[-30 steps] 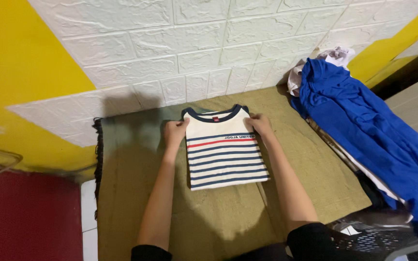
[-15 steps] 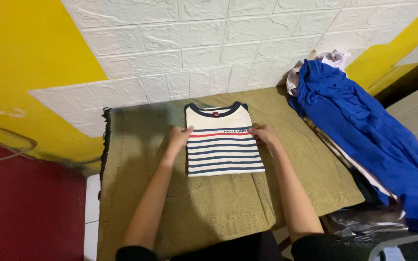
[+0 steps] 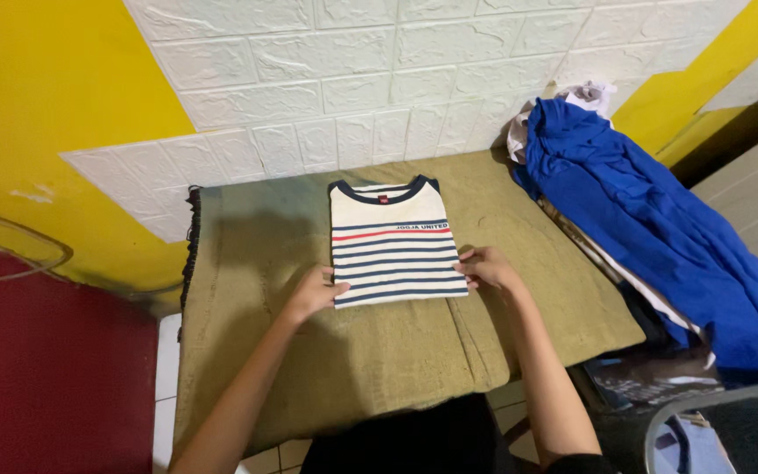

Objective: The person folds a striped shirt and a blue shirt by hand on a low surface and places them into a laundry basket.

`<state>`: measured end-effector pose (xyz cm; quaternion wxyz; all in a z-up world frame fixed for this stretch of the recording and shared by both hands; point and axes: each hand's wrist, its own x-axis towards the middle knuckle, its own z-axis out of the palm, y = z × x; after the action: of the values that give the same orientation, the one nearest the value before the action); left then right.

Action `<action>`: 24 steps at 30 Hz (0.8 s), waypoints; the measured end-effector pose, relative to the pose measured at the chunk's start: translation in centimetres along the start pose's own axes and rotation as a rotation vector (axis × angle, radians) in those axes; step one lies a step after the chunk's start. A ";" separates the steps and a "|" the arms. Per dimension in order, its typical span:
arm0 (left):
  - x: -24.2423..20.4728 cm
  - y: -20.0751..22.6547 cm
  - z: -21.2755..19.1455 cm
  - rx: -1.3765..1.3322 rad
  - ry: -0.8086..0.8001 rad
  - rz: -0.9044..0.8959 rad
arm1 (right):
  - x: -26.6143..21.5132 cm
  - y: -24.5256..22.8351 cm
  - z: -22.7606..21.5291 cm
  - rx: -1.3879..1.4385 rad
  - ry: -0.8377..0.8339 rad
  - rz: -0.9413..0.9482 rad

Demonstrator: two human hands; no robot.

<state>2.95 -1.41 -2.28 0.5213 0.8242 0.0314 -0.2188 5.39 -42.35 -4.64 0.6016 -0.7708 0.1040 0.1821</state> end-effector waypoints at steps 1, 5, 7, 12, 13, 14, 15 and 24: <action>-0.5 -0.2 0.2 -0.009 0.031 0.000 | -0.5 0.5 0.0 0.090 -0.006 0.004; -2.6 0.6 0.2 0.160 0.105 0.005 | -2.4 1.4 -0.3 0.104 0.032 -0.039; -3.8 1.3 0.3 0.236 0.136 0.017 | -3.4 1.2 -0.5 0.072 0.024 -0.047; -6.4 3.7 0.4 0.218 0.116 -0.114 | -6.0 -1.6 0.6 -0.133 0.067 -0.025; -6.8 3.9 0.5 0.230 0.121 -0.115 | -6.4 -2.3 1.3 -0.210 0.107 0.011; -6.9 4.2 0.9 0.363 0.254 0.088 | -6.7 -3.0 2.2 -0.310 0.200 -0.015; -6.8 4.5 1.2 0.475 0.366 0.230 | -6.9 -3.6 2.9 -0.411 0.295 -0.042; 3.0 5.1 6.9 0.989 0.340 0.499 | -0.6 -4.4 11.5 -1.043 0.254 -0.642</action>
<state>4.78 -10.32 -1.61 0.0975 0.9759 -0.1865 0.0575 4.70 -30.19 -2.91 0.1538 -0.9715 -0.1646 -0.0740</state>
